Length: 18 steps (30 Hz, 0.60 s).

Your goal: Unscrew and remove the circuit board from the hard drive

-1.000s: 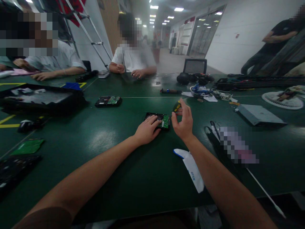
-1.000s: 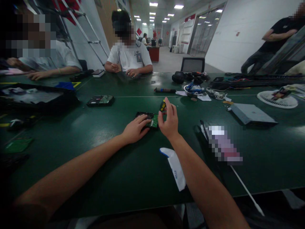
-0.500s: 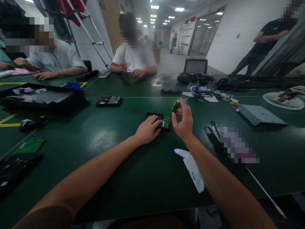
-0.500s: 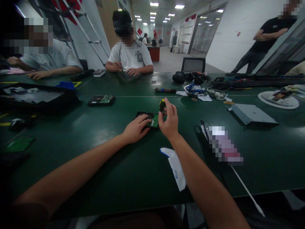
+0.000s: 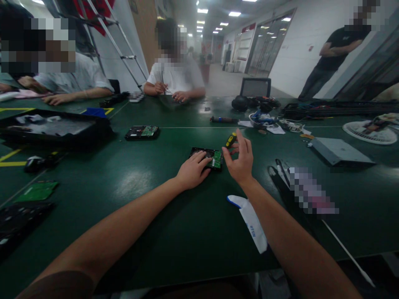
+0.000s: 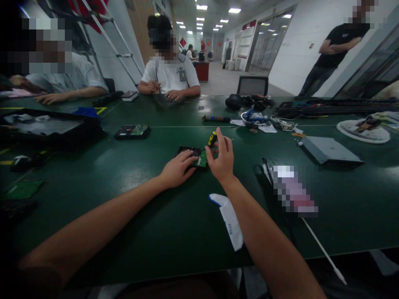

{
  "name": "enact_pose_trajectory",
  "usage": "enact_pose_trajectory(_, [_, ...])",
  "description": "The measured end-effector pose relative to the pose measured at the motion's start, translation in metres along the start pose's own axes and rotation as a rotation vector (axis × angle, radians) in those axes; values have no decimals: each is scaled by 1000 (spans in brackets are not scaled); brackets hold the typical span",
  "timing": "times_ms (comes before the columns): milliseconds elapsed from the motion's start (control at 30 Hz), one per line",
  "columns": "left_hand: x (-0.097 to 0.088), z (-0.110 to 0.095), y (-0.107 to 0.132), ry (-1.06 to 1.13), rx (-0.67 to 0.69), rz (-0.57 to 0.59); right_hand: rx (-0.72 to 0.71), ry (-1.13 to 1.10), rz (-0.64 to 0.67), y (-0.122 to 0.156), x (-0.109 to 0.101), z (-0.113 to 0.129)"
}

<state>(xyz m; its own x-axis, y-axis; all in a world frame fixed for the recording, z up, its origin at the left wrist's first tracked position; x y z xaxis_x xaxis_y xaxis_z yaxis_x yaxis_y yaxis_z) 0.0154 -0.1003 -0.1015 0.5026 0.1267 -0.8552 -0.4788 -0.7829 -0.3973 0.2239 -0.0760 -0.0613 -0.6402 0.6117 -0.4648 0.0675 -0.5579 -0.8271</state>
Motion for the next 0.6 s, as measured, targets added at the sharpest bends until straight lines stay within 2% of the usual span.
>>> enact_pose_trajectory(600, [-2,-2,0,-6,-4,0,-24,-15,0,0,2,-3])
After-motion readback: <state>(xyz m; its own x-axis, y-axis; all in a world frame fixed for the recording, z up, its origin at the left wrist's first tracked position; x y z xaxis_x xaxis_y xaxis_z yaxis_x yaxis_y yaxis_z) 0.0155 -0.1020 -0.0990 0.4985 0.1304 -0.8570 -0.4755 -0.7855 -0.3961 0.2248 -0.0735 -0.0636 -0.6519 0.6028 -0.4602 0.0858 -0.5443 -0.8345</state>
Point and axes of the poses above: each hand's wrist, its own y-axis away from the middle knuckle, its own x-axis out of the palm, z = x × y, the point moved 1 cm from there along -y, towards the middle knuckle, and after that the axes turned 12 degrees about y, right-handed, at the moved point
